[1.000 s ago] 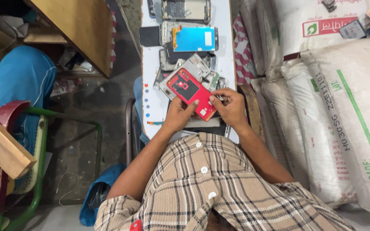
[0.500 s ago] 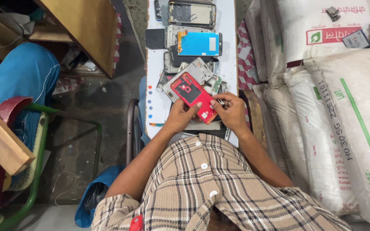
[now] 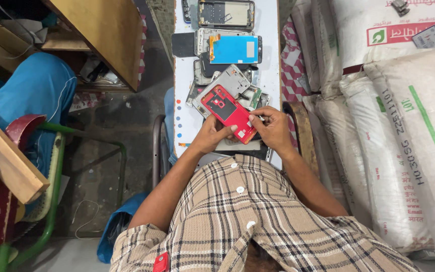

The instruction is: The person disassembles and reassembles several mobile phone units, handling internal components and back covers. They remove a back cover from a silver phone, set it aside, and later handle a red phone back cover, peeling off a protective film. The work is performed by hand on a cluttered table with multiple phone parts.

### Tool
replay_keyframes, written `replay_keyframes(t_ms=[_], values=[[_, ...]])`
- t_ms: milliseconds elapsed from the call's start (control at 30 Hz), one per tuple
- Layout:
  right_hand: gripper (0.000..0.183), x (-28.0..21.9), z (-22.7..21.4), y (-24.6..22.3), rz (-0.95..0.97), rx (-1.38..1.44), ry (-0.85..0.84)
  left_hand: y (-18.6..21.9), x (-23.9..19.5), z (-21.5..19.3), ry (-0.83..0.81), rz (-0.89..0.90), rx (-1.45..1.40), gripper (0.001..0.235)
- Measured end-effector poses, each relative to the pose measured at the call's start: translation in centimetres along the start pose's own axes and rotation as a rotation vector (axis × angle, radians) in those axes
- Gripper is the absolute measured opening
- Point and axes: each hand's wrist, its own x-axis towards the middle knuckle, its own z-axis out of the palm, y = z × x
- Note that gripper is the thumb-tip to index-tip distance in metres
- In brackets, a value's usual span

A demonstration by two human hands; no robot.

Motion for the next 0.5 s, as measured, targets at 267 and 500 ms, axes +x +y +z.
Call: replay_keyframes(t_ms=[267,500], values=[[0.011,-0.46,0.1,0.33,-0.033,-0.056,-0.015,-0.68,-0.49,-0.71,-0.077,0.014,-0.04,0.048],[0.01,-0.23,0.15,0.17,-0.008,-0.036,0.0,-0.24,-0.43,-0.79,-0.075,-0.045,-0.015,0.05]])
